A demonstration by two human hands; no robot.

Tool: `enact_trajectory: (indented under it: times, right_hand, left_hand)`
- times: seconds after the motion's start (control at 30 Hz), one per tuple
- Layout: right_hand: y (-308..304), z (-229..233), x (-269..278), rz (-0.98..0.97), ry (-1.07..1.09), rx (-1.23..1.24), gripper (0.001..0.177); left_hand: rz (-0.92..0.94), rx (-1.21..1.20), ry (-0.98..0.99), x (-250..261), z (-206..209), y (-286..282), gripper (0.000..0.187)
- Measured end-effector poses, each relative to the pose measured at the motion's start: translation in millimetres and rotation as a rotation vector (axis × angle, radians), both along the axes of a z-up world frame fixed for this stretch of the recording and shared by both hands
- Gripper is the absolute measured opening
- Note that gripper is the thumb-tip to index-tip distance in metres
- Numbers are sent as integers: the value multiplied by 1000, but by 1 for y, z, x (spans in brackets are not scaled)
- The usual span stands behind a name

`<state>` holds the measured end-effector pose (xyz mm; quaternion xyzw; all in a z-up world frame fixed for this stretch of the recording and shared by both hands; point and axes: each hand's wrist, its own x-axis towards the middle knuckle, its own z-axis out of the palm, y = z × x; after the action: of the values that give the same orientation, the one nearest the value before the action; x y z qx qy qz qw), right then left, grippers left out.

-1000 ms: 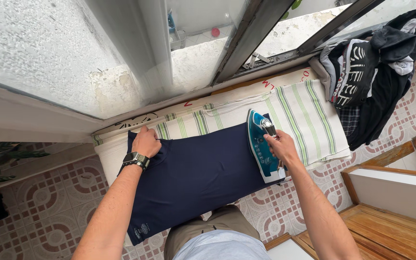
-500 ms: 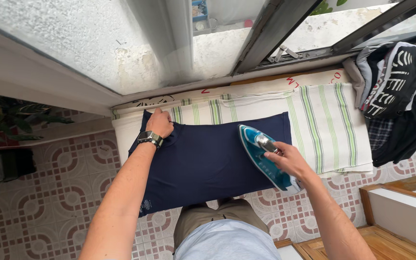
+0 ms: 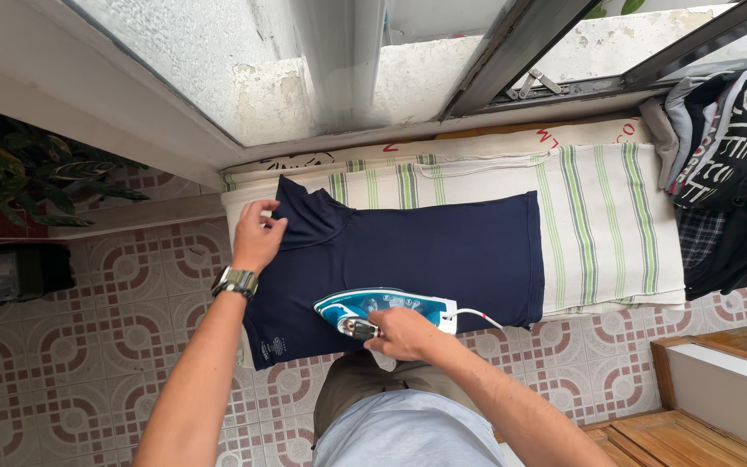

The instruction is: The person irons a dark blue t-shirt on a small ironing board placed near a window. They repeatedly smooth the fabric, use a steam iron on both sides, and fold the shirt at the end.

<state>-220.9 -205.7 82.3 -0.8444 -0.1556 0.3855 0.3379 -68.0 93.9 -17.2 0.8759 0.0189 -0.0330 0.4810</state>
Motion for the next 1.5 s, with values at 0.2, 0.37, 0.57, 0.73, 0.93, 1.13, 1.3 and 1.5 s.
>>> enact_trajectory:
  times: [0.2, 0.37, 0.57, 0.73, 0.93, 1.13, 1.3, 1.5]
  right_hand:
    - [8, 15, -28, -225, -8, 40, 34]
    - [19, 18, -9, -440, 40, -75, 37]
    - [62, 13, 29, -360, 57, -118, 39]
    - [122, 4, 41, -210, 25, -2, 40]
    - [176, -7, 18, 20, -45, -43, 41]
    - [136, 10, 6, -215, -61, 38, 36]
    - [93, 24, 28, -382, 64, -145, 37]
    - [121, 7, 57, -212, 43, -98, 39]
  left_hand:
    - [576, -86, 228, -140, -45, 111, 22]
    - [569, -177, 562, -263, -82, 106, 54]
    - [438, 105, 666, -287, -95, 82, 63]
    - [390, 72, 637, -297, -103, 114, 38]
    - [384, -61, 617, -306, -103, 125, 45]
    - [436, -315, 648, -309, -105, 125, 60]
    - [492, -361, 673, -313, -94, 134, 54]
    - [464, -298, 646, -310, -97, 133, 52]
